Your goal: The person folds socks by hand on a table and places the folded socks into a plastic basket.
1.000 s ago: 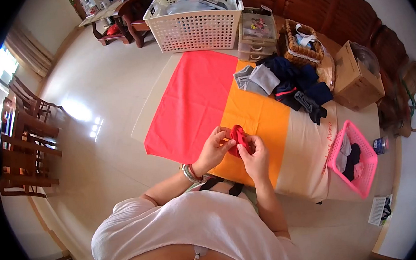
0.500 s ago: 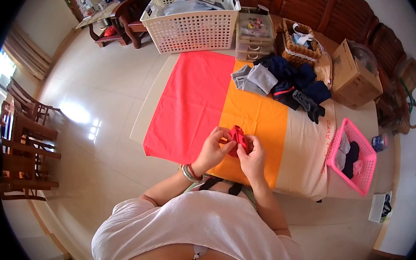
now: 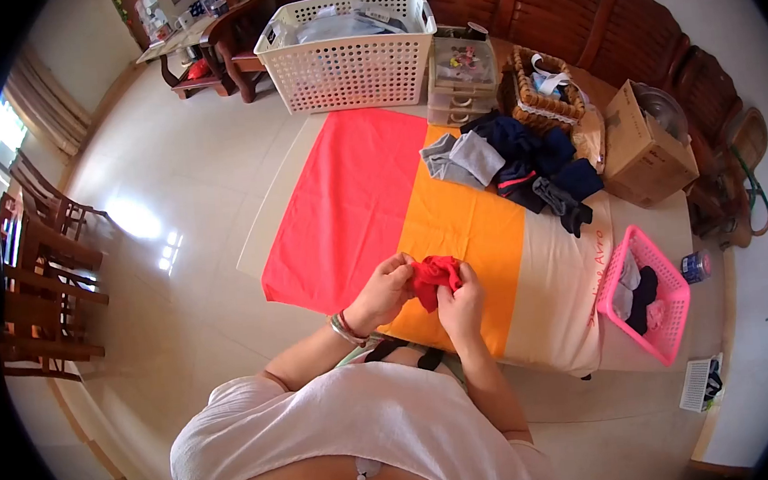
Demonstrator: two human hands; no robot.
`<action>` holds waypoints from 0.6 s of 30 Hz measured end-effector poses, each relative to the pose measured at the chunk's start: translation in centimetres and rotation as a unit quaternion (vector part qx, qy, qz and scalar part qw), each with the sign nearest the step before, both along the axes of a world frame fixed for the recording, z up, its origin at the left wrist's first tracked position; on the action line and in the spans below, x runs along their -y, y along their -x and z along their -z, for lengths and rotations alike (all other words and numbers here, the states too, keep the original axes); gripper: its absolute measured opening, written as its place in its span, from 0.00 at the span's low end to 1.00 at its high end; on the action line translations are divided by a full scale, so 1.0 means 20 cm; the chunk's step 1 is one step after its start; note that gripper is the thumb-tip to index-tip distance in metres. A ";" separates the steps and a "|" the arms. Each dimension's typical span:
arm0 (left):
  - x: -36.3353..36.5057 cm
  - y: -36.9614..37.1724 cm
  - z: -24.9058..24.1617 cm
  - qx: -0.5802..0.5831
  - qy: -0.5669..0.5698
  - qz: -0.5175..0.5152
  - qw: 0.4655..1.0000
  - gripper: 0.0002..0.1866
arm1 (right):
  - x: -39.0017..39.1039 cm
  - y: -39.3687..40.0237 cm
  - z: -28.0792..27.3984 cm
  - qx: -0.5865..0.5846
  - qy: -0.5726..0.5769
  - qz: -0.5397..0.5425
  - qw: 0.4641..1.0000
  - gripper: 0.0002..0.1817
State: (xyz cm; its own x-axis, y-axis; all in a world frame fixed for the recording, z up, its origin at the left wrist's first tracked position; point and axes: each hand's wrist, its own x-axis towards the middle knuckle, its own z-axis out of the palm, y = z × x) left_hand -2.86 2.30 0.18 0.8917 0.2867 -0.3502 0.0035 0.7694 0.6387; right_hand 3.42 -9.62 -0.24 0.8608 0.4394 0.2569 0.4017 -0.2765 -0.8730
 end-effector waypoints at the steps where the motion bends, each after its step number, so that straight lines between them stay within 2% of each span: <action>1: 0.00 -0.01 0.02 0.028 -0.005 0.009 1.000 0.02 | 0.00 0.01 -0.01 -0.006 -0.004 -0.002 1.000 0.11; 3: -0.02 -0.03 0.06 0.086 -0.018 0.029 0.996 0.02 | -0.02 0.01 -0.02 -0.017 -0.013 -0.006 1.000 0.12; 4: -0.05 -0.04 0.05 0.087 -0.060 0.031 0.994 0.02 | 0.00 0.01 0.00 -0.007 0.019 -0.013 1.000 0.11; 5: -0.08 -0.05 0.03 0.089 -0.100 0.033 0.990 0.02 | 0.02 -0.01 0.02 -0.121 -0.006 -0.066 0.990 0.11; 7: -0.08 -0.06 0.02 0.104 -0.158 0.057 0.980 0.03 | 0.07 -0.03 0.06 -0.340 -0.055 -0.168 0.924 0.11; 8: -0.07 -0.07 0.04 0.119 -0.175 0.077 0.974 0.04 | 0.10 -0.04 0.06 -0.351 -0.098 -0.216 0.906 0.11; 11: -0.04 -0.11 0.09 0.131 -0.163 0.119 0.971 0.03 | 0.12 -0.03 0.03 -0.462 -0.318 -0.203 0.802 0.11; 12: -0.04 -0.12 0.07 0.121 -0.157 0.124 0.972 0.03 | 0.11 -0.02 0.05 -0.491 -0.379 -0.162 0.767 0.12; 13: -0.03 -0.14 0.04 0.110 -0.148 0.128 0.974 0.03 | 0.09 -0.01 0.01 -0.514 -0.419 -0.142 0.735 0.15; 14: -0.02 -0.15 0.00 0.078 -0.049 0.119 0.989 0.02 | 0.08 -0.01 0.03 -0.533 -0.459 -0.125 0.700 0.16; 15: -0.01 -0.17 -0.01 0.089 -0.046 0.099 0.990 0.02 | 0.06 -0.03 0.06 -0.548 -0.498 -0.109 0.664 0.17; 17: 0.00 -0.19 -0.01 0.110 -0.033 0.092 0.989 0.01 | 0.08 -0.10 0.14 -0.548 -0.536 -0.130 0.629 0.18; 18: 0.00 -0.19 -0.02 0.108 -0.067 0.092 0.988 0.00 | 0.08 -0.12 0.11 -0.559 -0.545 -0.146 0.608 0.18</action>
State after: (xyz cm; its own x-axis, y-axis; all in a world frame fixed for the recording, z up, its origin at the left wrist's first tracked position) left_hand 0.93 2.29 0.54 0.9828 0.1430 -0.1169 -0.0108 0.6767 0.7362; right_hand 5.86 -11.30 -2.39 0.6918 0.7082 -0.1410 -0.7174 0.6516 -0.2465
